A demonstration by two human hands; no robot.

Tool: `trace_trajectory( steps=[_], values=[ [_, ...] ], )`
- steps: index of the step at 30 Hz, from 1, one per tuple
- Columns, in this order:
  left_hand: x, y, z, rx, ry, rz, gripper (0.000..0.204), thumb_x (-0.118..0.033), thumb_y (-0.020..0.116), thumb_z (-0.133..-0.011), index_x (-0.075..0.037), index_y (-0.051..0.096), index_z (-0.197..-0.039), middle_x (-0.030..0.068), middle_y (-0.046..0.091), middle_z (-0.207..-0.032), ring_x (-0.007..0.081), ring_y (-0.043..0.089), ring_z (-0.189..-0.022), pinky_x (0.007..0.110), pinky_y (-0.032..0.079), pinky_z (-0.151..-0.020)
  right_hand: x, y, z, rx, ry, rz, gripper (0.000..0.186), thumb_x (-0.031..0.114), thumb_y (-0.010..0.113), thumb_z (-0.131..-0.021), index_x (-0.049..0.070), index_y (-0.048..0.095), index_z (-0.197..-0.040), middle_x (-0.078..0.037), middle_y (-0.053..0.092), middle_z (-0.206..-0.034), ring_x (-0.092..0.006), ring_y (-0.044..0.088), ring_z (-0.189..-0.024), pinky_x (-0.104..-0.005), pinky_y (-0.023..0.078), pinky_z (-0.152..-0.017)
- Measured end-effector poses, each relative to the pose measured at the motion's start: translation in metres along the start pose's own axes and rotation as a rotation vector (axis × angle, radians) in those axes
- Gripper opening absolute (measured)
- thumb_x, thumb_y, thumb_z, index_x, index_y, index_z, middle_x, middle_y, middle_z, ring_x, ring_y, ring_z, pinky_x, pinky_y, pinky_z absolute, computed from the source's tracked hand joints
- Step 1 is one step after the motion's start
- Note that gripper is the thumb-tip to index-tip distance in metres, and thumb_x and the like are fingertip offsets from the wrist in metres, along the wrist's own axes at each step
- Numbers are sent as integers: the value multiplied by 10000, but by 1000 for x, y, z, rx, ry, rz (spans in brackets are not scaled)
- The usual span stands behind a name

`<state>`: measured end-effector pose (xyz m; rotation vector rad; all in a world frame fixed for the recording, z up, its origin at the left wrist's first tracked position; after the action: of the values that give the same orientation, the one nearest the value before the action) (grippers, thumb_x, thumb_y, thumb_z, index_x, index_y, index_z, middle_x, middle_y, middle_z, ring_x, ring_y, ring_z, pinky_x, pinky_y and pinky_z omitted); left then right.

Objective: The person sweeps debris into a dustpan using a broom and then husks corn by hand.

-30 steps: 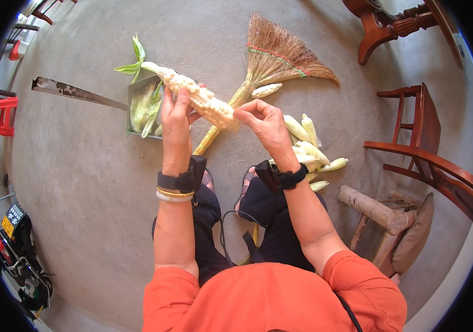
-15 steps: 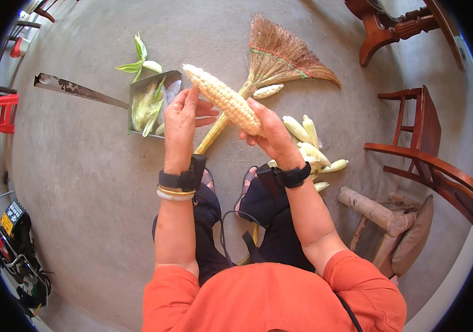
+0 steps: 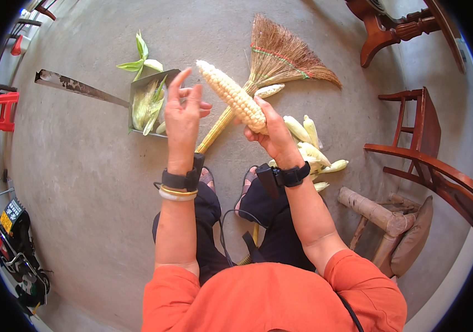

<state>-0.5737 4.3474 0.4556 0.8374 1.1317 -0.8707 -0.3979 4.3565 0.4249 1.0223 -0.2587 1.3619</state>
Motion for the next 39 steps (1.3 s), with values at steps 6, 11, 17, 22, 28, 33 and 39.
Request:
trace_trajectory(
  steps=[6,11,17,22,28,33,39],
  values=[
    [16,2,-3,90,237,-152,168,-127,649,-836,-38,642,-978,35,561,-827,80,556,-670,214,482,-611,1,12,5,-11,-54,171,440,433,363,-934,61,567,-1049,-68,651,-795,-75,526,-505,-202,437,-471],
    [5,-6,-1,-51,56,112,199,-217,608,-876,-18,611,-868,20,542,-691,84,546,-593,240,512,-610,3,10,5,-65,-151,178,424,422,382,-928,59,571,-1039,-70,651,-767,-75,521,-487,-204,436,-462],
    [7,-4,2,44,-146,149,517,-537,510,-859,-22,560,-853,7,507,-674,79,532,-559,258,524,-550,9,3,6,-136,-162,173,403,403,396,-923,54,581,-1003,-81,652,-776,-73,519,-483,-207,431,-456],
    [18,1,0,206,-206,-378,506,-523,477,-887,-35,541,-771,3,480,-614,73,469,-433,232,484,-472,11,10,6,-133,-286,376,337,353,474,-917,36,583,-954,-18,582,-701,-66,520,-496,-205,431,-436],
    [15,-2,-1,165,-67,20,381,-364,425,-958,-63,498,-737,6,483,-611,68,469,-472,258,521,-533,9,11,4,-158,-283,321,315,339,493,-913,37,579,-946,0,561,-688,-69,521,-474,-200,437,-434],
    [7,-23,-8,-45,-46,137,389,-402,421,-949,-31,510,-1025,44,527,-835,91,537,-609,293,552,-574,11,2,5,-182,-232,306,332,353,459,-918,46,581,-952,-3,569,-725,-90,520,-521,-229,424,-463],
    [19,5,5,381,-280,-261,472,-507,475,-896,-43,555,-925,12,522,-690,85,529,-525,233,501,-508,14,5,7,-119,-220,303,332,363,455,-913,53,574,-908,-25,574,-716,-98,507,-496,-229,398,-452]
  ],
)
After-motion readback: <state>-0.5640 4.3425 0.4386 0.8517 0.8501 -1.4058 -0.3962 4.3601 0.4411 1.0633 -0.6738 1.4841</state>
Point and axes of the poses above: each hand's wrist, its own z-axis away from the middle knuckle, its own y-axis out of the palm, x = y × z, the point moved 4 cm from there along -z, towards the middle knuckle
